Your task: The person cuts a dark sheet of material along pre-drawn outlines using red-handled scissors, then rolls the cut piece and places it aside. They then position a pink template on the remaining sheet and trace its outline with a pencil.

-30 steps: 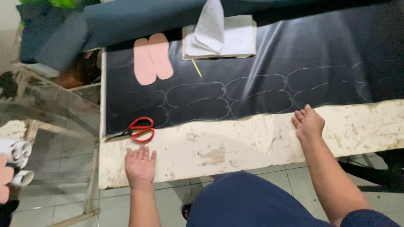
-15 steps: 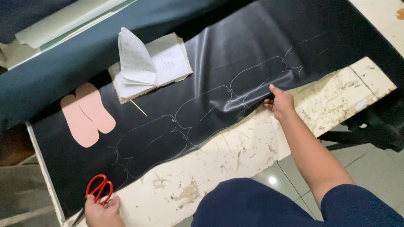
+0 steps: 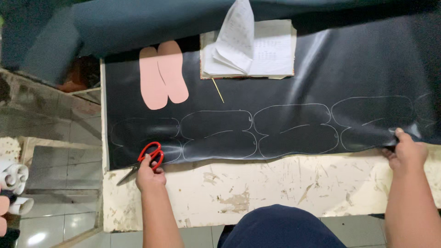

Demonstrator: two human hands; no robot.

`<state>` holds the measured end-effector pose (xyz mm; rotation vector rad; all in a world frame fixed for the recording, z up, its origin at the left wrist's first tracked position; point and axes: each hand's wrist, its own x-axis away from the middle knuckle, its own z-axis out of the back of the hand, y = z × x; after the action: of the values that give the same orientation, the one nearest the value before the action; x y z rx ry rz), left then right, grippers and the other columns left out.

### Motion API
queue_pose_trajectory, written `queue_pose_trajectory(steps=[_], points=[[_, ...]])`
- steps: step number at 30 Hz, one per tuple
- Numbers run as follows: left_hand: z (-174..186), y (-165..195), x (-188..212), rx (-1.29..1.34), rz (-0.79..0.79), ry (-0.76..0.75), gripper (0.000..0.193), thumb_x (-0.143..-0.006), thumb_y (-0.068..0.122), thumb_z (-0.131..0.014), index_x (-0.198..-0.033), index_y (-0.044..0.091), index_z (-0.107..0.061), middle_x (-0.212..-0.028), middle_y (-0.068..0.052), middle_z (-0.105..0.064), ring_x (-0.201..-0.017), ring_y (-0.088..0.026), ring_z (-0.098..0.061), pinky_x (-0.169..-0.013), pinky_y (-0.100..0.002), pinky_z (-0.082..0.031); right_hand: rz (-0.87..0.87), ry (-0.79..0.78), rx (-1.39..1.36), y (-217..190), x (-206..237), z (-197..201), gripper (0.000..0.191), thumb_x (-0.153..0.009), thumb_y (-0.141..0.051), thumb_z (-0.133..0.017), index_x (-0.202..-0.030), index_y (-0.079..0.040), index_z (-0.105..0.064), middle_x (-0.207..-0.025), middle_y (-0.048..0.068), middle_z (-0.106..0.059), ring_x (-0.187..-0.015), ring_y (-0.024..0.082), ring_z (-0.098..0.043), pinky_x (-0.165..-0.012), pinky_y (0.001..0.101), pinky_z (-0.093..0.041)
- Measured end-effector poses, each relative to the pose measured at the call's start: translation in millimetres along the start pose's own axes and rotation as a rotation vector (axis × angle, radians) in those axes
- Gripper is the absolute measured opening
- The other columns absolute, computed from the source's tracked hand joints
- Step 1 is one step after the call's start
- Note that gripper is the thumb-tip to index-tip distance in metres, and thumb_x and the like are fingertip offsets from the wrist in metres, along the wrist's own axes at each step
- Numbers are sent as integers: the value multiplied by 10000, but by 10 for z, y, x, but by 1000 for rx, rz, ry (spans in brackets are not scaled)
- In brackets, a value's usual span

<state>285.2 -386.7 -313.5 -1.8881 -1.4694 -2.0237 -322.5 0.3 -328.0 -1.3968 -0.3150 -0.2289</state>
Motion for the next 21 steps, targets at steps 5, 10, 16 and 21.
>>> queue_pose_trajectory(steps=[5, 10, 16, 21], points=[[200, 3, 70, -73, -135, 29, 174, -879, 117, -791, -969, 115, -642, -832, 5, -699, -594, -46, -569, -459, -184, -332, -77, -7, 48, -106, 50, 44, 421, -1002, -258, -692, -1322, -121, -455, -1024, 60, -672, -731, 185, -740, -514, 388, -568], [405, -31, 215, -148, -157, 71, 189, -874, 104, -808, -943, 101, -632, -798, -5, -672, -557, -45, -538, -419, -194, -296, -78, -86, 233, -163, 99, 453, 366, -1108, -279, -702, -1242, -30, -469, -778, 113, -606, -537, 218, -558, -443, 368, -425], [1028, -399, 596, -174, -165, 142, 166, -864, 75, -796, -956, 85, -658, -792, -12, -696, -532, -43, -537, -413, -178, -315, -48, -30, 378, 146, 192, 1162, 359, -1084, -278, -712, -1085, 26, -520, -761, 147, -634, -534, 233, -605, -460, 380, -511], [1528, -667, 815, -201, -198, 185, 167, -860, 79, -806, -935, 84, -657, -751, -1, -668, -525, -43, -532, -411, -174, -321, -61, -59, 425, 420, 247, 1758, 369, -1042, -254, -740, -1104, 22, -501, -771, 152, -652, -581, 254, -635, -491, 404, -509]])
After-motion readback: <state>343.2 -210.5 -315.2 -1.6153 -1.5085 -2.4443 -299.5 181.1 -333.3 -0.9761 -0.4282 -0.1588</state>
